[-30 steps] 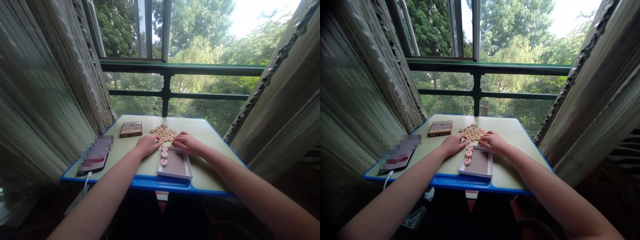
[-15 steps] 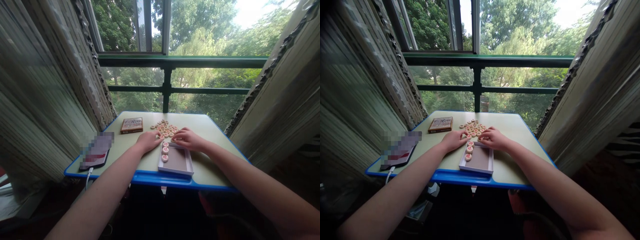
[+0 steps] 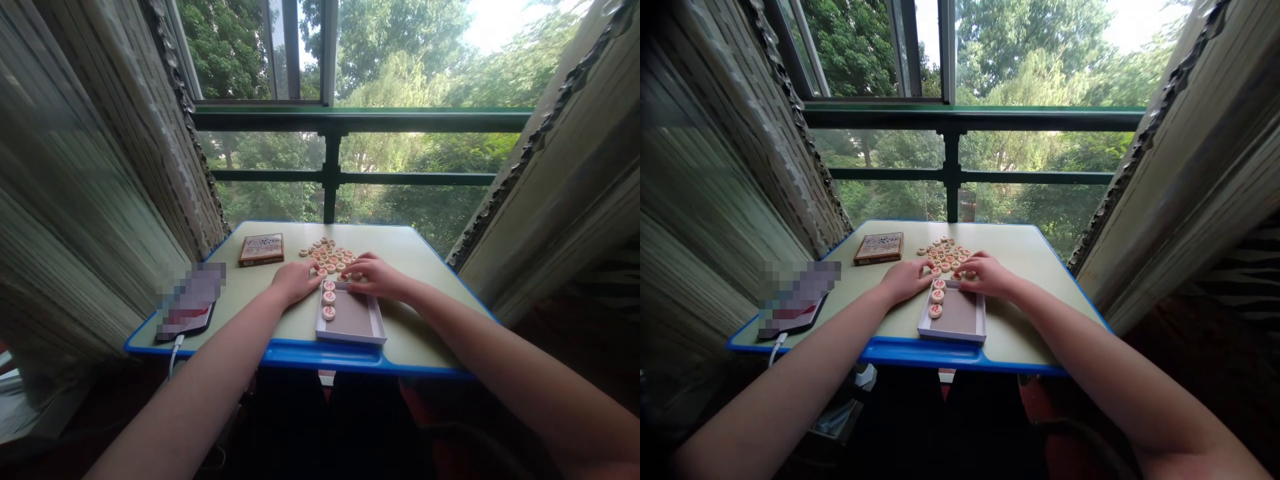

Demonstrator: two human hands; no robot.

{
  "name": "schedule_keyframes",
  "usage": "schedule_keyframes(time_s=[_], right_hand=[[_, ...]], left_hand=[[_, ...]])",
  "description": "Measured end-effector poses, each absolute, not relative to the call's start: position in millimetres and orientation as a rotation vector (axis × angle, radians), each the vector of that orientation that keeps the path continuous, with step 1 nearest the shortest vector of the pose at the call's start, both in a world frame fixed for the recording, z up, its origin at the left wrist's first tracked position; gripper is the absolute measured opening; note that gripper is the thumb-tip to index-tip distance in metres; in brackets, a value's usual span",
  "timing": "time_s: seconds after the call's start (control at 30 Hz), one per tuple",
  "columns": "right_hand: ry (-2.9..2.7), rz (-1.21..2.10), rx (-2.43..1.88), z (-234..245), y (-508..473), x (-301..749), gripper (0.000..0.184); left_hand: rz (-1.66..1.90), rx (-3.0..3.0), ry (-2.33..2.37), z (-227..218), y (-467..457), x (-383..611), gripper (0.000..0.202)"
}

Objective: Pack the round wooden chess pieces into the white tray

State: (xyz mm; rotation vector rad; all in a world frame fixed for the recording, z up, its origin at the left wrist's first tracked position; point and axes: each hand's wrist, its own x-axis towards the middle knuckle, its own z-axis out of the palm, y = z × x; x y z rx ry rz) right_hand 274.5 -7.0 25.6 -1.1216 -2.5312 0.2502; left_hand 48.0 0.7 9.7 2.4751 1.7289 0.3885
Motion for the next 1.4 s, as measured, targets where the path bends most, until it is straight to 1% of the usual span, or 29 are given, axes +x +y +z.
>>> schedule_keyframes(time_s=[0.2, 0.3, 0.37, 0.47, 0.6, 0.8, 1.0, 1.23, 1.4], right_hand=[[-2.378, 0.284, -1.158, 22, -2, 276, 0.026], [-2.165, 0.194, -1.282, 21, 3, 280, 0.031], [-2.055, 0.098, -1.371, 21, 7, 284, 0.03], [-2.029, 0.013, -1.488, 18, 12, 289, 0.032], [-2.078, -0.009, -1.589, 11, 16, 293, 0.032], [-2.076, -0.088, -1.548, 11, 17, 294, 0.033], [-2.161, -0.054, -1.548, 13, 15, 290, 0.03], [-2.21, -0.023, -1.337, 12, 12, 287, 0.025], [-2.309, 0.053, -1.263, 8, 13, 285, 0.027]], left_hand=[[0.375, 2.484, 1.718, 10, 1, 48, 0.04], [0.377, 2.501, 1.701, 10, 1, 47, 0.04], [0.372, 2.506, 1.695, 10, 1, 46, 0.041], [0.372, 2.497, 1.696, 10, 0, 47, 0.041], [0.373, 2.474, 1.699, 11, -1, 47, 0.04], [0.337, 2.477, 1.718, 13, -1, 47, 0.042], [0.338, 2.494, 1.717, 11, -1, 47, 0.042], [0.345, 2.47, 1.718, 13, -2, 48, 0.04], [0.344, 2.488, 1.711, 13, -2, 48, 0.041]])
